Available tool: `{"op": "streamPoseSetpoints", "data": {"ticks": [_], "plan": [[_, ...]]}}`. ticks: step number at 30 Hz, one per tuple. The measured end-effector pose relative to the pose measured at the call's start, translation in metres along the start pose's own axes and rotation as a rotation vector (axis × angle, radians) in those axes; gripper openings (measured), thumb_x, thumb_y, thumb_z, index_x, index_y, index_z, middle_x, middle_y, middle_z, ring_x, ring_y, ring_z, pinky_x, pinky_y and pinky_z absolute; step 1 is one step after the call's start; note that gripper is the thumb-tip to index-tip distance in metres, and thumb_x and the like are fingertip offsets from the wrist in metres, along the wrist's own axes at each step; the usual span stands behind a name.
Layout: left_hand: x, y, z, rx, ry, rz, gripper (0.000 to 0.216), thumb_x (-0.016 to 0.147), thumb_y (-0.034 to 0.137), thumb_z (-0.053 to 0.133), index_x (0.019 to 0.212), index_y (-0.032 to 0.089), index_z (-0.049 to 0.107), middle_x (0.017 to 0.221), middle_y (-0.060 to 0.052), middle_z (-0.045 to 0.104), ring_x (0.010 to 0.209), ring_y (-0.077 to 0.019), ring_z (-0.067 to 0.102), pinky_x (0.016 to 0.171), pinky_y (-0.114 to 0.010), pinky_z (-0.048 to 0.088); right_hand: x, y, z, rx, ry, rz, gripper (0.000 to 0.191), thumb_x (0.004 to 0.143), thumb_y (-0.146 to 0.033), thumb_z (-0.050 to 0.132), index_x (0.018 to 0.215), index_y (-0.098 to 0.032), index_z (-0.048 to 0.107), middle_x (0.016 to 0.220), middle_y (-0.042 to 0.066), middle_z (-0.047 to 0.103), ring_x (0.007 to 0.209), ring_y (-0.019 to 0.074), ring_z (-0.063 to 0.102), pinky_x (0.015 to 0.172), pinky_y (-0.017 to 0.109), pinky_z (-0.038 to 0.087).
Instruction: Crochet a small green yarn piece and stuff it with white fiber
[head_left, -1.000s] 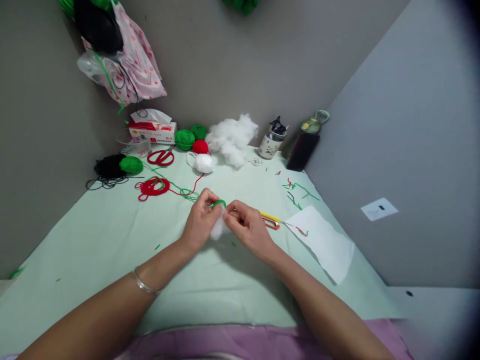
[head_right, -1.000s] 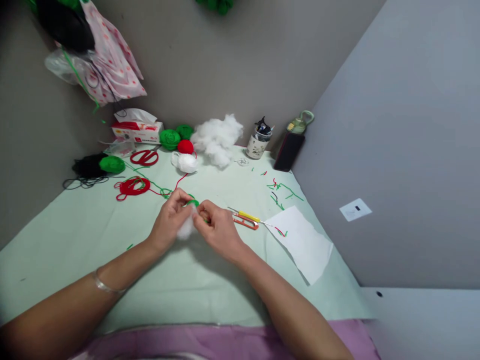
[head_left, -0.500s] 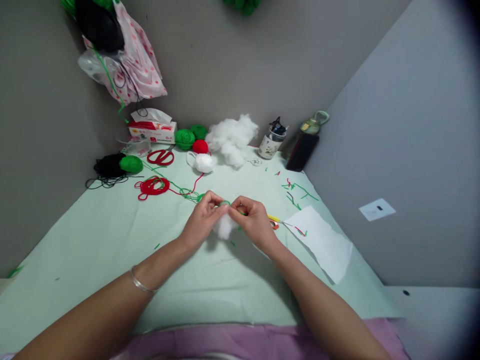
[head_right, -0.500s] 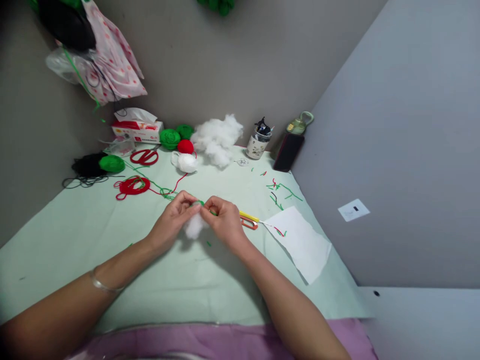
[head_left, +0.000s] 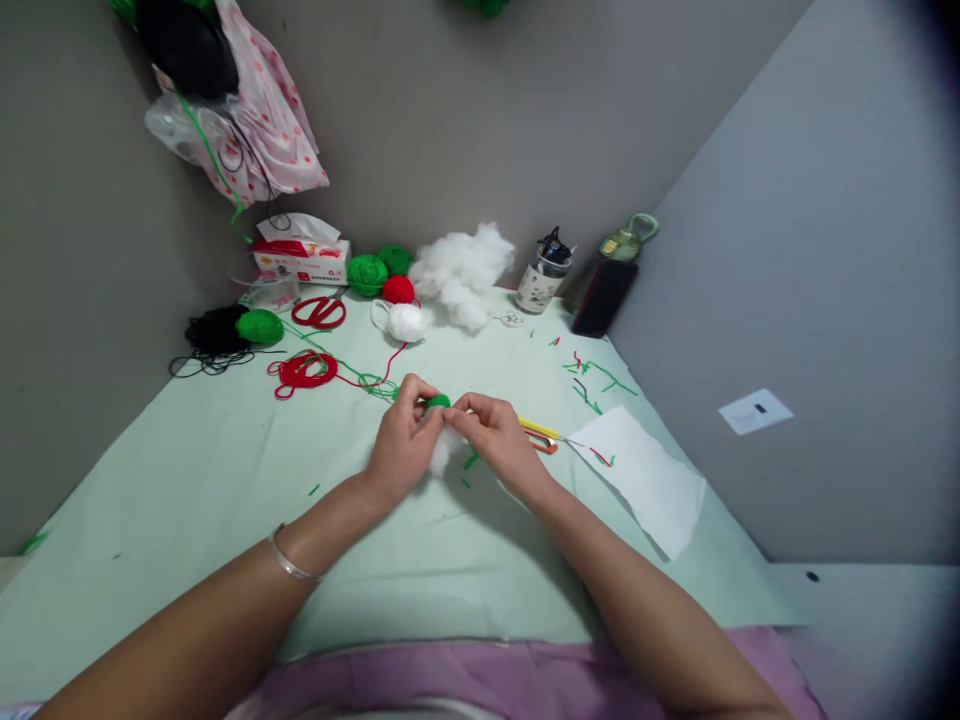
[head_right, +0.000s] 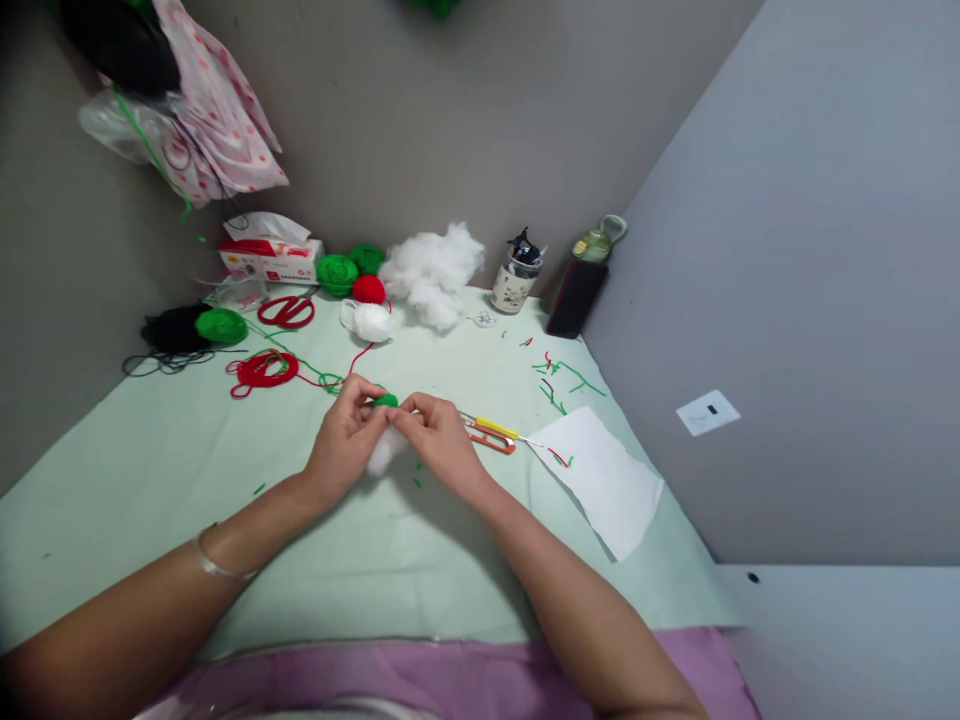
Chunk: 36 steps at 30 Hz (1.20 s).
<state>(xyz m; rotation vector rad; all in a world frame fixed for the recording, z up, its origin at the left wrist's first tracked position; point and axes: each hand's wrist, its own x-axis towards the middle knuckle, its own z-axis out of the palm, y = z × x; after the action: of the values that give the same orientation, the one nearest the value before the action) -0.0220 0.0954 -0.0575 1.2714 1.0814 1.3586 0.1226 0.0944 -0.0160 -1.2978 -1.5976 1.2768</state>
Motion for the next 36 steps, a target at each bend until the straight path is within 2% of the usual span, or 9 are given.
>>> {"op": "streamPoseSetpoints", "data": {"ticks": [5, 10, 14, 20, 25, 27, 30, 33, 36], "plan": [[-0.005, 0.009, -0.002, 0.002, -0.068, 0.019, 0.023, 0.084, 0.021, 0.069, 0.099, 0.023, 0.052, 0.093, 0.001, 0.056, 0.080, -0.0156, 0.055, 0.074, -0.029, 0.044, 0.004, 0.004, -0.006, -0.005, 0.053, -0.009, 0.035, 0.081, -0.050, 0.064, 0.067, -0.019, 0.057, 0.055, -0.008, 0.032, 0.053, 0.0090, 0.025, 0.051, 0.026, 0.018], [-0.005, 0.024, -0.005, -0.058, -0.149, -0.031, 0.018, 0.090, 0.033, 0.065, 0.098, 0.021, 0.054, 0.085, 0.001, 0.058, 0.071, -0.0146, 0.054, 0.064, -0.027, 0.043, 0.006, 0.008, -0.013, -0.056, 0.101, -0.039, 0.028, 0.081, -0.045, 0.061, 0.069, -0.020, 0.058, 0.052, -0.009, 0.031, 0.051, 0.0093, 0.024, 0.051, 0.027, 0.018], [-0.001, 0.020, -0.004, -0.096, -0.127, -0.055, 0.020, 0.085, 0.029, 0.070, 0.092, 0.021, 0.054, 0.087, 0.001, 0.060, 0.073, -0.0140, 0.056, 0.067, -0.027, 0.045, 0.004, 0.008, -0.013, -0.122, 0.100, -0.069, 0.023, 0.082, -0.040, 0.063, 0.072, -0.019, 0.061, 0.052, -0.008, 0.035, 0.053, 0.0100, 0.028, 0.052, 0.027, 0.020], [0.004, 0.013, -0.002, -0.123, -0.017, -0.107, 0.020, 0.073, 0.017, 0.071, 0.081, 0.021, 0.053, 0.073, 0.005, 0.056, 0.063, -0.0115, 0.051, 0.058, -0.023, 0.039, -0.009, 0.002, 0.000, -0.199, 0.018, -0.117, 0.017, 0.090, -0.032, 0.054, 0.076, -0.022, 0.053, 0.053, -0.009, 0.036, 0.052, 0.0106, 0.030, 0.054, 0.027, 0.023], [0.008, 0.013, -0.005, -0.209, 0.009, -0.211, 0.021, 0.073, 0.029, 0.070, 0.080, 0.022, 0.052, 0.063, 0.007, 0.054, 0.051, -0.0099, 0.046, 0.049, -0.022, 0.035, -0.002, 0.003, 0.000, 0.185, -0.075, -0.012, 0.012, 0.084, -0.031, 0.054, 0.084, -0.020, 0.058, 0.056, -0.009, 0.031, 0.054, 0.0108, 0.027, 0.054, 0.026, 0.023], [0.008, 0.015, -0.007, -0.264, -0.011, -0.257, 0.026, 0.072, 0.035, 0.071, 0.083, 0.023, 0.051, 0.063, 0.007, 0.055, 0.048, -0.0103, 0.048, 0.048, -0.023, 0.039, 0.005, 0.006, -0.005, 0.329, -0.151, 0.050, 0.018, 0.083, -0.034, 0.055, 0.089, -0.018, 0.061, 0.055, -0.010, 0.024, 0.053, 0.0100, 0.020, 0.053, 0.026, 0.023], [0.007, 0.019, -0.008, -0.326, -0.051, -0.302, 0.032, 0.066, 0.035, 0.073, 0.086, 0.023, 0.051, 0.065, 0.005, 0.059, 0.051, -0.0121, 0.053, 0.050, -0.026, 0.047, 0.011, 0.010, -0.012, 0.379, -0.212, 0.070, 0.025, 0.077, -0.038, 0.067, 0.090, -0.018, 0.064, 0.056, -0.010, 0.031, 0.053, 0.0087, 0.023, 0.054, 0.025, 0.024], [0.005, 0.022, -0.006, -0.347, -0.084, -0.321, 0.034, 0.065, 0.034, 0.075, 0.086, 0.023, 0.050, 0.065, 0.005, 0.061, 0.052, -0.0135, 0.057, 0.051, -0.027, 0.051, 0.011, 0.013, -0.012, 0.300, -0.146, 0.016, 0.028, 0.072, -0.039, 0.076, 0.086, -0.019, 0.063, 0.055, -0.010, 0.038, 0.052, 0.0080, 0.030, 0.054, 0.024, 0.024], [0.002, 0.022, -0.003, -0.339, -0.091, -0.309, 0.034, 0.068, 0.036, 0.075, 0.087, 0.024, 0.050, 0.068, 0.005, 0.063, 0.053, -0.0141, 0.060, 0.051, -0.026, 0.049, 0.008, 0.014, -0.007, 0.188, -0.038, -0.020, 0.025, 0.074, -0.042, 0.073, 0.078, -0.019, 0.062, 0.051, -0.010, 0.038, 0.049, 0.0079, 0.031, 0.054, 0.024, 0.026]]}}
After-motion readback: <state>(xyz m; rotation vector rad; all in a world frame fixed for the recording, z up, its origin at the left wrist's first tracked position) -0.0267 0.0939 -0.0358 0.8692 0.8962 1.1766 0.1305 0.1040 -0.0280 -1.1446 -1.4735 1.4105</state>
